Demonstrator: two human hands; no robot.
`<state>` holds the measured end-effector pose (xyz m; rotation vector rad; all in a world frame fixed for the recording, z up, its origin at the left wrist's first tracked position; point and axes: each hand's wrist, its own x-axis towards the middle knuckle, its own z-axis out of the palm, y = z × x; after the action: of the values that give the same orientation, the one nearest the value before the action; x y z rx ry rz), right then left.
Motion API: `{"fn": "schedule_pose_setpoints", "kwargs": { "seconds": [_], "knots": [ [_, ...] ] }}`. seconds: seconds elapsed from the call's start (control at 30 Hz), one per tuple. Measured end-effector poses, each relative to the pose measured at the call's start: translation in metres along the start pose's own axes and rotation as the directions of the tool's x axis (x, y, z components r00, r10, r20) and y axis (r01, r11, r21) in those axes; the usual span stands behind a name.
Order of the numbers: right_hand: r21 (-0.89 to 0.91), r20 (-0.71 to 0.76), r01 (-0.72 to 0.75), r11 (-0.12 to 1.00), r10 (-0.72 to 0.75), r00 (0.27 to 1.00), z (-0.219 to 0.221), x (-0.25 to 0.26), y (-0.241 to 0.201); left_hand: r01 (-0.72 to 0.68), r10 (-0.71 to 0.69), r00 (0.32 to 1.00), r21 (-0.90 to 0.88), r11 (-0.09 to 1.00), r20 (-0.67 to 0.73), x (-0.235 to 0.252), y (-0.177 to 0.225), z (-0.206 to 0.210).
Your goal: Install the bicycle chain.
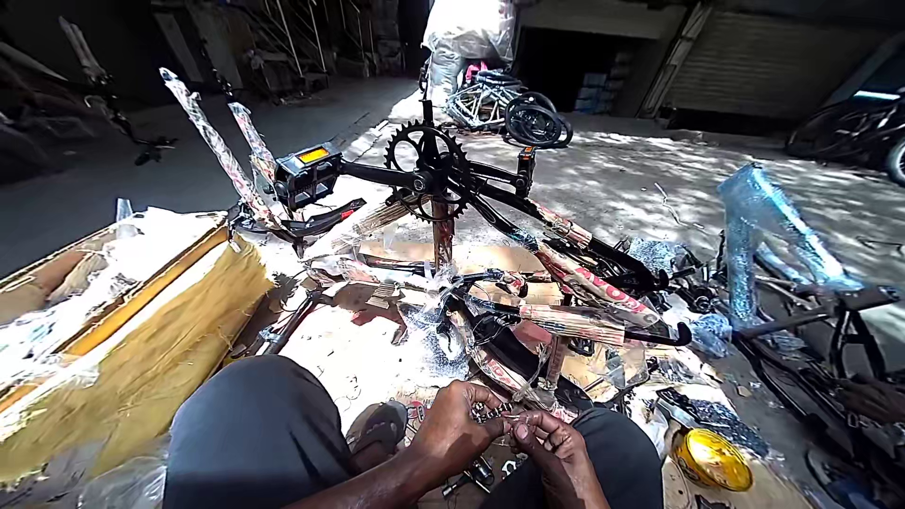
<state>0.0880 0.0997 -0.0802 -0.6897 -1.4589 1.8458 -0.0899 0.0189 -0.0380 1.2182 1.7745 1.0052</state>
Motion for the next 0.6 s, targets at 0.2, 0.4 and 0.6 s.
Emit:
{"fn": "schedule_pose_setpoints", "kwargs": {
  "seconds": [0.2, 0.4, 0.6],
  "knots": [
    [0.13, 0.144, 0.099, 0.987, -0.118, 0.982, 0.007, -0.015, -0.004, 0.058, -0.042, 0.991, 0.122, 0.991, -0.127, 0.007, -0.001, -0.006],
    [-0.156, 0.514, 0.226, 0.962, -0.116, 0.85, 0.002, -0.022, -0.015, 0.136, -0.146, 0.987, -0.141, 0.981, -0.061, 0.009, -0.009, -0.013],
    [-0.694, 0.251, 0.08, 0.716, 0.136, 0.958, -0.029, -0.012, 0.045, 0.22, -0.194, 0.973, -0.239, 0.946, 0.128, 0.001, -0.006, -0.015]
  ]
}}
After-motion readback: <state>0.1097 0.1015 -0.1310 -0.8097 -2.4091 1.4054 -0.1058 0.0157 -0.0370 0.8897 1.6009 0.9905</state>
